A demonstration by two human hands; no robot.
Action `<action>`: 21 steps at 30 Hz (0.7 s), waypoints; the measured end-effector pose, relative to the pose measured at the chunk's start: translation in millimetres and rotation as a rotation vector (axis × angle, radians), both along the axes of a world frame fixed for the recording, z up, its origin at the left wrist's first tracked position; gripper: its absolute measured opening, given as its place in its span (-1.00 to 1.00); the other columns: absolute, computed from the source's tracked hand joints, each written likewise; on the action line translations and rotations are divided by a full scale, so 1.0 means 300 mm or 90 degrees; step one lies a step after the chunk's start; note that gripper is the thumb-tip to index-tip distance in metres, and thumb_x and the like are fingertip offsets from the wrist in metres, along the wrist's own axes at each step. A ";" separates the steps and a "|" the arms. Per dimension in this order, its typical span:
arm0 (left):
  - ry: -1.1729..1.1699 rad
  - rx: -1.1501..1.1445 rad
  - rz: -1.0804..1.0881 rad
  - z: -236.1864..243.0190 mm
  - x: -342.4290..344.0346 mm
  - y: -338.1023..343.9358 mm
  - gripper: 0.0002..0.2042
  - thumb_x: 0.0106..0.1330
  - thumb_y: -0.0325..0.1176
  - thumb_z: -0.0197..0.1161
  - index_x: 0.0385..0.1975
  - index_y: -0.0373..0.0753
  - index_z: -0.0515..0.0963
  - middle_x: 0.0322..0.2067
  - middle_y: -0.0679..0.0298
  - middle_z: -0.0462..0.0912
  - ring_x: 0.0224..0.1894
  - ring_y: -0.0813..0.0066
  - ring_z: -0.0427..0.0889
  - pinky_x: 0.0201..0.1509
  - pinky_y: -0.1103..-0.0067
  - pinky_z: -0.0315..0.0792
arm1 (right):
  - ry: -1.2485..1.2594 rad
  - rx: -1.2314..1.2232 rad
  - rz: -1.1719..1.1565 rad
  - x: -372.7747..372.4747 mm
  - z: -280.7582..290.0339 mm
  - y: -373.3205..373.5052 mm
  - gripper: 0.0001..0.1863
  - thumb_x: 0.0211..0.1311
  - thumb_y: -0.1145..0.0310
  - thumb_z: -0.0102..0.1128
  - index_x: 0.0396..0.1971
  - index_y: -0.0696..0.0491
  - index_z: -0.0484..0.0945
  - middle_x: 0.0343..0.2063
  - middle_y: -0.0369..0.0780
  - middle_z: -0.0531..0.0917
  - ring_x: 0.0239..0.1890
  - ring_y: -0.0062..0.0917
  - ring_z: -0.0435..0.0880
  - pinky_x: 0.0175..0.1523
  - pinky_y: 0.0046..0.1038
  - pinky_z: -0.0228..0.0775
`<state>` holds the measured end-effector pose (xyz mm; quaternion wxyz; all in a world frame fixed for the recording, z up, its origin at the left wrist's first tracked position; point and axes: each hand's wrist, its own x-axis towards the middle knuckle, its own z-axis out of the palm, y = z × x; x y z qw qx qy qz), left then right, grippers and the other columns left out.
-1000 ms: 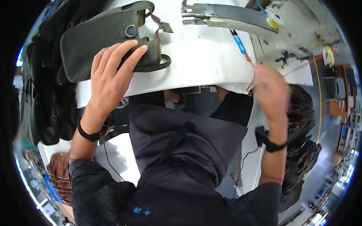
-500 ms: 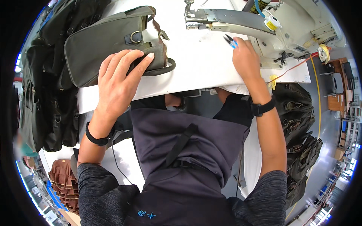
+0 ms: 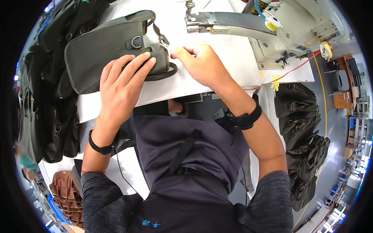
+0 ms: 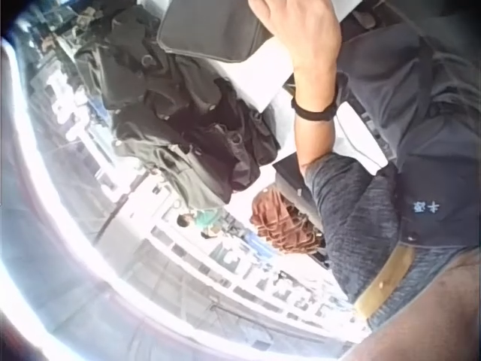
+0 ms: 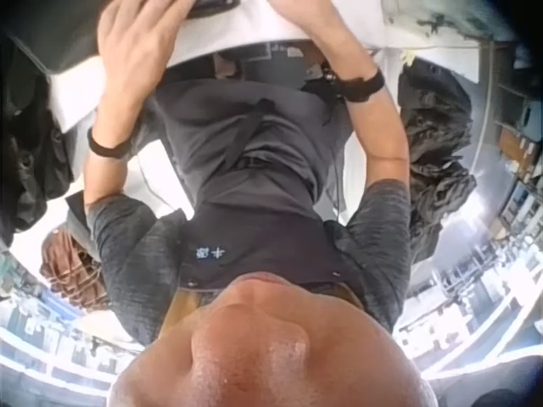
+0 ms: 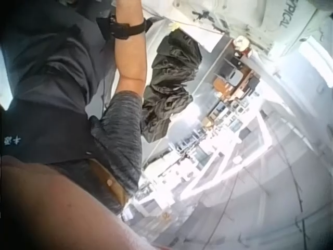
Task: Using an industrial sewing machine to stitch the seams and zipper area of a green canvas bag.
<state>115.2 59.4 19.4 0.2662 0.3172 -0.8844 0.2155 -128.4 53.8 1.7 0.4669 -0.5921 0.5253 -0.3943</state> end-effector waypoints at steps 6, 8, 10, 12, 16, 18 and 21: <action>0.009 0.000 0.013 -0.008 0.032 0.011 -0.57 0.06 -0.49 0.35 0.01 -0.12 0.72 0.05 0.41 0.72 0.03 0.37 0.63 0.14 0.40 0.46 | 0.002 -0.083 -0.037 0.032 -0.003 -0.005 -0.64 0.56 0.15 0.14 -0.25 0.13 0.75 -0.62 -0.55 0.33 -0.57 -0.87 0.19 -0.46 -0.65 -0.01; 0.016 0.004 0.008 -0.007 0.025 0.009 -0.57 0.05 -0.49 0.35 0.01 -0.13 0.72 0.05 0.41 0.71 0.02 0.36 0.63 0.13 0.40 0.46 | -0.015 -0.116 -0.084 -0.011 -0.022 0.012 -0.67 0.55 0.18 0.16 -0.28 0.12 0.73 -0.60 -0.55 0.33 -0.57 -0.88 0.18 -0.48 -0.66 -0.04; 0.025 0.002 -0.002 -0.011 0.026 0.009 -0.56 0.03 -0.49 0.35 0.00 -0.14 0.71 0.05 0.38 0.71 0.02 0.36 0.63 0.10 0.41 0.48 | -0.032 -0.088 -0.068 -0.050 -0.055 0.013 -0.67 0.55 0.19 0.16 -0.28 0.13 0.72 -0.59 -0.55 0.33 -0.58 -0.88 0.18 -0.48 -0.68 -0.05; 0.025 0.010 0.000 -0.010 0.026 0.013 -0.56 0.03 -0.50 0.34 0.00 -0.14 0.72 0.05 0.38 0.71 0.02 0.36 0.63 0.12 0.40 0.47 | -0.057 -0.042 -0.064 -0.065 -0.070 0.018 -0.68 0.55 0.21 0.16 -0.25 0.15 0.72 -0.58 -0.56 0.32 -0.58 -0.88 0.17 -0.48 -0.71 -0.07; 0.020 0.027 0.023 -0.004 0.025 0.026 -0.54 0.02 -0.53 0.35 0.01 -0.13 0.71 0.06 0.39 0.69 0.05 0.35 0.63 0.18 0.38 0.44 | -0.073 -0.035 -0.063 -0.016 -0.066 -0.014 -0.68 0.55 0.20 0.16 -0.26 0.15 0.71 -0.59 -0.55 0.33 -0.59 -0.89 0.17 -0.49 -0.70 -0.08; 0.024 0.030 0.023 -0.009 0.020 0.026 -0.53 0.00 -0.54 0.36 0.01 -0.13 0.71 0.07 0.39 0.69 0.06 0.35 0.63 0.19 0.38 0.43 | -0.130 -0.009 -0.023 0.014 -0.051 -0.030 -0.68 0.54 0.18 0.18 -0.26 0.15 0.71 -0.61 -0.55 0.34 -0.60 -0.89 0.17 -0.51 -0.69 -0.08; 0.022 0.041 0.032 -0.015 0.030 0.021 -0.47 -0.06 -0.55 0.42 0.03 -0.13 0.67 0.09 0.37 0.67 0.08 0.30 0.63 0.21 0.36 0.42 | -0.139 -0.059 -0.028 0.016 -0.062 -0.027 -0.68 0.53 0.16 0.20 -0.26 0.13 0.71 -0.63 -0.54 0.32 -0.61 -0.90 0.15 -0.52 -0.68 -0.11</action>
